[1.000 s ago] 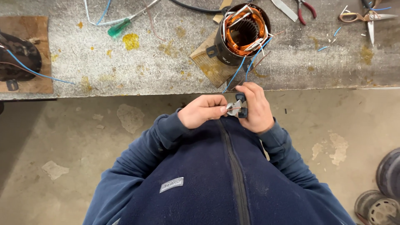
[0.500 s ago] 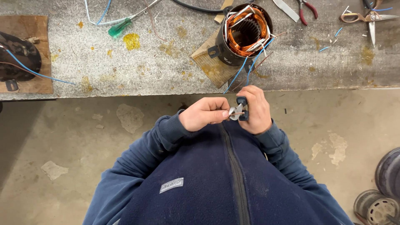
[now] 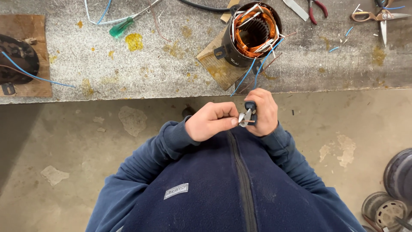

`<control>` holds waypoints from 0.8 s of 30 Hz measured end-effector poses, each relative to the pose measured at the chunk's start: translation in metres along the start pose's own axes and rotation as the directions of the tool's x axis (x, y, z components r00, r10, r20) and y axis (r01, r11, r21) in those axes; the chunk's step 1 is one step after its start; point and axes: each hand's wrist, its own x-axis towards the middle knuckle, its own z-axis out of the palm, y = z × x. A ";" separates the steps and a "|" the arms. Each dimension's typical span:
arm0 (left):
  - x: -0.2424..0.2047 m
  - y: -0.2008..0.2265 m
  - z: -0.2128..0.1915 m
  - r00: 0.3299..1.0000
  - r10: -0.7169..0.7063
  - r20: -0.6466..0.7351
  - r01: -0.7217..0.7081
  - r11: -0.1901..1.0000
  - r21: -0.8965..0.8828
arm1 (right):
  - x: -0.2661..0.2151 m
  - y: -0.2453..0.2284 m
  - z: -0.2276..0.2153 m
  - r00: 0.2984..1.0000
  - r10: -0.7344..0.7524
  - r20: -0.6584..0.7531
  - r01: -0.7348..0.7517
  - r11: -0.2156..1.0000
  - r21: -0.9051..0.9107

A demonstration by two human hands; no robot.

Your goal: The person strips insulation from the ends of copper winding wires using wire strippers, then attaches the stripped wire ends to the terminals of a motor stator on the workbench, pressing the connections into place by hand.

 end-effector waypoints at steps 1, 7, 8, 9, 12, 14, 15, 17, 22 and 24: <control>0.001 0.000 0.000 1.000 -0.001 0.000 0.001 1.000 -0.002 | -0.003 0.004 0.002 1.000 0.002 0.001 -0.002 1.000 0.000; 0.002 -0.009 0.001 0.998 -0.043 0.056 0.043 0.999 0.010 | -0.019 0.023 0.013 0.996 -0.054 -0.072 0.053 0.998 -0.026; 0.002 -0.011 0.001 0.997 -0.043 0.062 0.044 0.999 -0.025 | -0.016 0.019 0.012 0.996 -0.053 -0.074 0.052 0.998 -0.022; 0.002 -0.014 0.001 0.997 -0.042 0.068 0.046 0.997 -0.060 | -0.012 0.016 0.011 0.996 -0.052 -0.076 0.051 0.999 -0.018; 0.005 -0.018 0.000 0.994 -0.072 0.079 0.082 0.986 -0.145 | -0.006 0.011 0.009 0.995 -0.051 -0.080 0.048 0.998 -0.044; 0.006 -0.019 -0.002 0.991 -0.091 0.096 0.107 0.978 -0.178 | -0.003 0.010 0.008 0.995 -0.058 -0.080 0.053 0.996 -0.064; 0.006 -0.019 -0.003 0.988 -0.108 0.114 0.130 0.969 -0.209 | -0.002 0.010 0.007 0.994 -0.068 -0.081 0.061 0.994 -0.086; 0.007 -0.014 -0.002 0.984 -0.131 0.123 0.155 0.964 -0.216 | -0.003 0.010 0.006 0.994 -0.075 -0.080 0.067 0.993 -0.096; 0.009 -0.013 -0.003 0.978 -0.135 0.157 0.173 0.948 -0.266 | -0.001 0.011 0.003 0.993 -0.086 -0.077 0.077 0.991 -0.114; 0.010 -0.011 -0.003 0.976 -0.133 0.173 0.173 0.954 -0.245 | 0.003 0.007 0.001 0.994 -0.082 -0.075 0.074 0.992 -0.098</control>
